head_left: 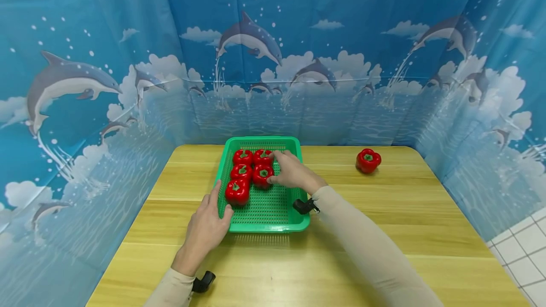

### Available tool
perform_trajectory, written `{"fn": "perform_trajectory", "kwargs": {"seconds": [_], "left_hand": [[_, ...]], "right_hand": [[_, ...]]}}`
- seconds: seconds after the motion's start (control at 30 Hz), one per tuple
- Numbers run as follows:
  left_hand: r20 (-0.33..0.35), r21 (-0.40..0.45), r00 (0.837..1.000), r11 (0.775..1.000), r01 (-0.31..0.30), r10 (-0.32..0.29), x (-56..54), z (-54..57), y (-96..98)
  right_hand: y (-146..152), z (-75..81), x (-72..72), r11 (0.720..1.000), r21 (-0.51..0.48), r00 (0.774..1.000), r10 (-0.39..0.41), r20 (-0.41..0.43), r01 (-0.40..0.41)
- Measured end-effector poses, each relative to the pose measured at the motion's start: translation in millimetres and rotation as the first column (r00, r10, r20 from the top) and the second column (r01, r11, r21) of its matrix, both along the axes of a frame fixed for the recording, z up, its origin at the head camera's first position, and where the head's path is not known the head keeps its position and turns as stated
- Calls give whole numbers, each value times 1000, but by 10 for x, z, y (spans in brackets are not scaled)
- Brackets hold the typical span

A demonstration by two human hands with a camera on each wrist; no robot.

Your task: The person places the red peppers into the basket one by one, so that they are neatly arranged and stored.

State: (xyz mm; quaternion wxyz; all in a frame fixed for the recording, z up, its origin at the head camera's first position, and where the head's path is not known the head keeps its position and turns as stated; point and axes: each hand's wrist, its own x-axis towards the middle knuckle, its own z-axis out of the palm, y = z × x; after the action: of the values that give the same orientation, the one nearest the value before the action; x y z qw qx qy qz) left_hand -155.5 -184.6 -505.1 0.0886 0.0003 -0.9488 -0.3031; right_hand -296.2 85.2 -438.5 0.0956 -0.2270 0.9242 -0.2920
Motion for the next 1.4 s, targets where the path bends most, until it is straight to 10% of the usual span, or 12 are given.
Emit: {"fn": "perform_trajectory", "kwargs": {"seconds": [1.4], "left_hand": [[-17,-2,1000,1000,-6,6,-12,-25,0]], "right_hand": [[934,-92,-55,972,-214,956,-148,-251,95]]}}
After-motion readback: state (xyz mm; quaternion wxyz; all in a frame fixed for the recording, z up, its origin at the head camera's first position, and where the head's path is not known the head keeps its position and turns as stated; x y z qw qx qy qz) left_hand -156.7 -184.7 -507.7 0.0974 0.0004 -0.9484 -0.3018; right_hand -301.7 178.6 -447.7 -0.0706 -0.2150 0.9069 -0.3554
